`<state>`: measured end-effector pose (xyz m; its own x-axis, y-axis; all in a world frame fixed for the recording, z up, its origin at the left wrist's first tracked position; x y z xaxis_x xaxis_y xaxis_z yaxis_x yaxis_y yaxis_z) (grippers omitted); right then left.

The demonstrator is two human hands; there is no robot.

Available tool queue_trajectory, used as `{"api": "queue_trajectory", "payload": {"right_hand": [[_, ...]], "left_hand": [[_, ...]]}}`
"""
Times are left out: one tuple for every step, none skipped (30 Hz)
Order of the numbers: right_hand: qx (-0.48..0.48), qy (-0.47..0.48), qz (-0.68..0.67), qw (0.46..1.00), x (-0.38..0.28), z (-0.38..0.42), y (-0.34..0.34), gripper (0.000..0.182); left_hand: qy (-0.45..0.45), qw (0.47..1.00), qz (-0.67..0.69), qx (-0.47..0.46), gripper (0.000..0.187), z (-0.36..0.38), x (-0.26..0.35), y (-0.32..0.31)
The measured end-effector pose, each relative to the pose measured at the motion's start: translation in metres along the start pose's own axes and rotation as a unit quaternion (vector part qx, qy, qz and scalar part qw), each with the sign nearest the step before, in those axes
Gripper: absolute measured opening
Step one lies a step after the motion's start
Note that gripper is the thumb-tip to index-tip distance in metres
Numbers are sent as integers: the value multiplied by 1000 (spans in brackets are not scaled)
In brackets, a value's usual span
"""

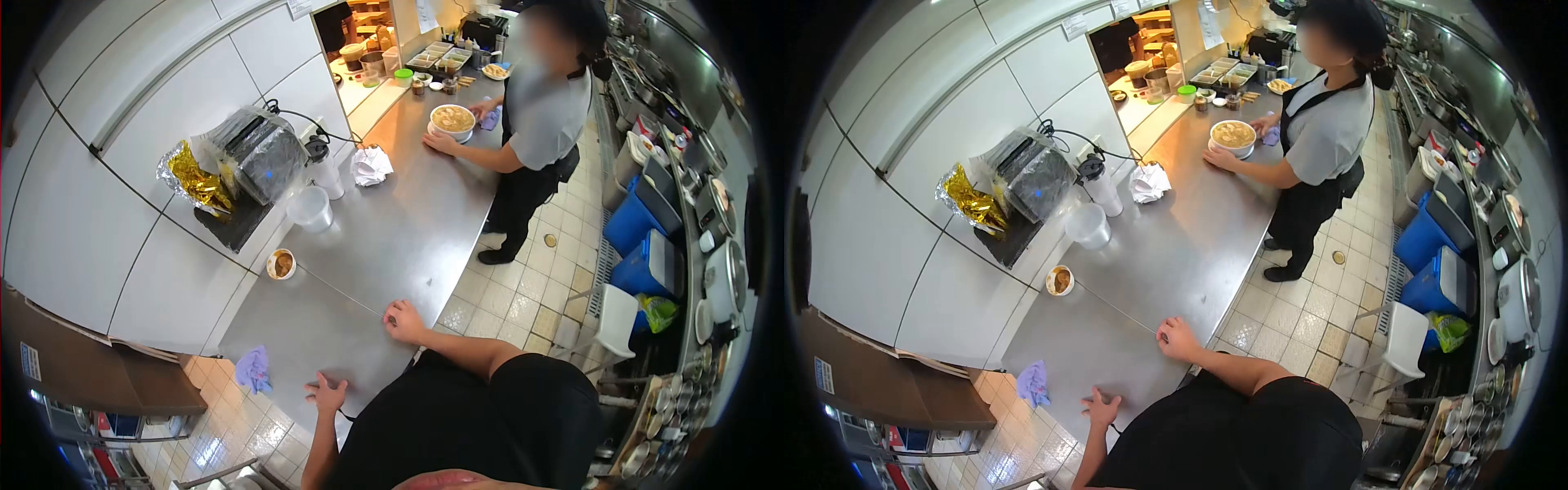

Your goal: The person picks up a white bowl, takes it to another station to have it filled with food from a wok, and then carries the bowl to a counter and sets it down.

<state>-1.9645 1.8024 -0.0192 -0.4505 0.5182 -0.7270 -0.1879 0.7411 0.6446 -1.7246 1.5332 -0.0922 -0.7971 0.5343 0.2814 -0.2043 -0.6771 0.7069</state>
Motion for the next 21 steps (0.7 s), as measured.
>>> {"api": "queue_trajectory", "payload": {"right_hand": [[-11,-9,-7,1000,8,-8,-2,11],[-22,-17,-14,1000,16,-19,-3,10],[-27,-41,-36,998,24,-30,0,10],[-34,-65,-57,996,31,-41,2,9],[-42,-90,-78,992,38,-49,5,8],[-40,-94,-86,991,43,-62,13,8],[-38,-98,-95,990,46,-83,25,8],[-36,-102,-104,989,50,-108,35,8],[0,-80,-71,994,57,-138,45,10],[37,-57,-39,997,62,-172,55,11],[84,-9,-63,994,55,-211,73,15],[131,40,-89,987,47,-255,95,19],[178,84,-110,974,29,-303,125,30],[175,82,-109,975,1,-351,156,40],[171,91,-103,976,-24,-398,182,51],[160,84,-116,977,-56,-436,211,60],[184,123,-55,974,-68,-489,220,65],[141,103,-51,983,-90,-524,237,73],[134,97,-44,985,-105,-557,248,78],[129,92,-36,987,-117,-585,258,82],[130,87,-33,987,-129,-604,266,83]], "left_hand": [[-7,1000,-3,9,111,-8,-1,-1],[-14,1000,-6,18,112,-25,-10,-8],[-22,999,-9,27,112,-36,-10,-11],[6,1000,8,26,112,-34,-2,-7],[34,999,26,24,112,-28,4,-2],[63,997,43,22,112,-22,12,2],[75,996,47,28,112,-24,17,3],[86,994,51,34,112,-27,17,3],[98,993,55,41,113,-30,19,2],[119,990,57,43,113,-27,23,2],[140,987,59,45,113,-20,25,3],[161,984,59,48,114,-14,29,6],[161,984,60,56,114,-14,32,6],[160,983,59,63,114,-11,31,6],[159,983,60,71,114,-11,28,4],[163,982,63,70,114,-11,27,4],[163,982,65,69,114,-11,28,4],[165,982,65,69,114,-10,28,4],[167,981,67,70,115,-9,27,5],[174,979,74,73,115,-9,28,6],[172,979,78,77,114,-9,28,6]]}}
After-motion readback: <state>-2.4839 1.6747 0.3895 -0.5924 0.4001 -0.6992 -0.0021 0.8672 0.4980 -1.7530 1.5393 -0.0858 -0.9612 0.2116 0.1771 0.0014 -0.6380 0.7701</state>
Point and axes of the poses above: each hand's wrist, its own z-axis away from the middle knuckle, its own y-axis out of the back of the hand, x = y × z, the point moved 10 cm from there along -z, towards the middle knuckle, and after that the axes turned 1 degree about -x, right-handed, at the moved point
